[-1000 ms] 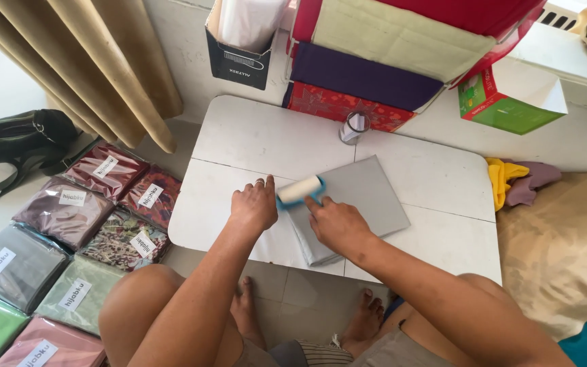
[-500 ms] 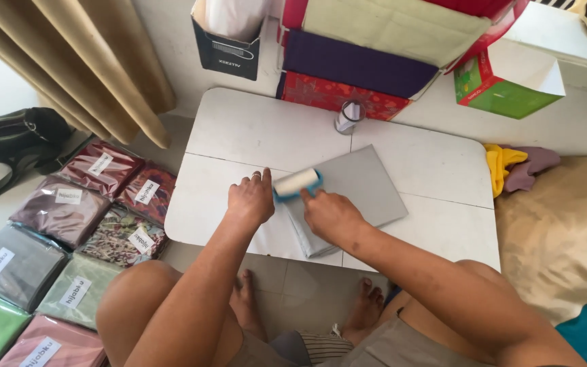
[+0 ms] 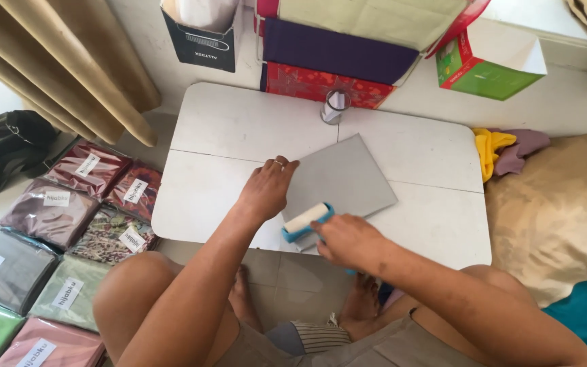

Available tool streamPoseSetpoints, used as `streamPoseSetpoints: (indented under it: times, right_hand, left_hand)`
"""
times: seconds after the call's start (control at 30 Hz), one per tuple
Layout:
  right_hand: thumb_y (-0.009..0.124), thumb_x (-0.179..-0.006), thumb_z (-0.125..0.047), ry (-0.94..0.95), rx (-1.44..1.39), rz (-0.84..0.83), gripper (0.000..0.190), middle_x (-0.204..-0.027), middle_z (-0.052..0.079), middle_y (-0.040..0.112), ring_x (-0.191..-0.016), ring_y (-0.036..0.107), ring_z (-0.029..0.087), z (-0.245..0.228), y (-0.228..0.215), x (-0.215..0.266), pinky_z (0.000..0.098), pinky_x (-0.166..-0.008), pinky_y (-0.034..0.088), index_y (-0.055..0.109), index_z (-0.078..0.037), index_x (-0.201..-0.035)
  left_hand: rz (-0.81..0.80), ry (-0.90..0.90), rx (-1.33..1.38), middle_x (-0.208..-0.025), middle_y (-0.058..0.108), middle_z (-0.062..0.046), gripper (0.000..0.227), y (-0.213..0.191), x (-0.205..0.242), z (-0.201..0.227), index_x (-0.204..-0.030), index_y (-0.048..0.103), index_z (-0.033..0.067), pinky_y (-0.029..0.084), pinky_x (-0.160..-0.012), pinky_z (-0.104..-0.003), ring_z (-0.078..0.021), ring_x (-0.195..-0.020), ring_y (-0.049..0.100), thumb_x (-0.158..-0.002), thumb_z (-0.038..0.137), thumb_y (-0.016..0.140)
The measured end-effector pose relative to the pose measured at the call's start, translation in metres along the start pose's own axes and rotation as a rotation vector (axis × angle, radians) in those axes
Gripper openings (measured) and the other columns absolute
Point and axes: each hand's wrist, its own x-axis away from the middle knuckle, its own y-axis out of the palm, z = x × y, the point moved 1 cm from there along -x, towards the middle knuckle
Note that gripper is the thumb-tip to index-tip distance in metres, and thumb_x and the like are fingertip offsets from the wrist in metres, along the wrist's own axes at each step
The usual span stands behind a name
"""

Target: Using a lint roller to clean a piece of fabric on a small table and then folding it neatly.

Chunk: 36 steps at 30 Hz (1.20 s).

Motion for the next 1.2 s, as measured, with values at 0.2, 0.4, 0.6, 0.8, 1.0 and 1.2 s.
streamPoseSetpoints:
  times: [0.2,0.4,0.6,0.8,1.0,1.2]
  right_hand:
    - [0.058,-0.094,-0.032,-0.063,0.009,0.022,0.044,-0.09,0.018,0.073,-0.079,0.075,0.043,0.03,0.007,0.01,0.0545,-0.068,0.062,0.068,-0.013,-0.131]
    - [0.067,-0.091,-0.019,0.003,-0.007,-0.174,0.042,-0.105,0.018,0.073,-0.096,0.072,0.043,0.056,-0.03,0.032,0.0571,-0.083,0.06,0.07,-0.023,-0.133]
    - [0.069,-0.087,-0.011,-0.06,-0.01,0.026,0.04,-0.1,0.008,0.067,-0.1,0.064,0.034,0.154,0.016,0.022,0.0436,-0.089,0.054,0.081,-0.042,-0.109]
    - [0.076,-0.081,-0.008,0.22,0.002,-0.025,0.043,-0.103,-0.001,0.074,-0.111,0.066,0.024,0.221,-0.012,0.041,0.0396,-0.101,0.053,0.083,-0.046,-0.101]
    - [0.075,-0.086,-0.012,0.538,-0.062,-0.117,0.044,-0.113,0.001,0.078,-0.108,0.073,0.024,0.214,-0.059,0.065,0.0397,-0.1,0.057,0.082,-0.049,-0.109]
    - [0.064,-0.097,-0.029,0.654,-0.191,-0.134,0.041,-0.123,0.006,0.076,-0.111,0.074,0.032,0.181,-0.059,0.055,0.0439,-0.098,0.059,0.069,-0.048,-0.133]
  left_hand:
    - [-0.056,0.086,0.019,-0.135,0.059,-0.02,0.057,0.02,-0.005,0.01,-0.148,0.048,0.0054,0.053,-0.101,-0.048,-0.0358,-0.126,0.06,-0.093,-0.009,0.05]
    - [-0.2,0.053,-0.128,-0.138,0.056,-0.014,0.06,0.059,-0.009,0.005,-0.144,0.052,0.0116,0.052,-0.101,-0.042,-0.0308,-0.128,0.056,-0.089,0.026,0.072]
    - [-0.28,0.015,-0.199,-0.15,0.041,-0.012,0.115,0.039,0.007,0.025,-0.153,0.037,0.0113,0.036,-0.121,-0.045,-0.0302,-0.146,0.037,-0.065,0.067,0.087]
    - [-0.268,0.001,-0.222,-0.148,0.041,-0.01,0.117,0.049,0.003,0.023,-0.153,0.035,0.0134,0.036,-0.12,-0.045,-0.0283,-0.145,0.036,-0.063,0.069,0.088]
    - [-0.308,0.016,-0.254,-0.149,0.038,-0.009,0.118,0.033,0.005,0.028,-0.156,0.032,0.0142,0.035,-0.12,-0.046,-0.0277,-0.145,0.034,-0.067,0.074,0.082]
    - [-0.237,0.023,-0.11,-0.142,0.045,-0.008,0.073,0.019,-0.002,0.033,-0.151,0.043,0.0127,0.032,-0.12,-0.048,-0.0262,-0.14,0.04,-0.094,0.051,0.067]
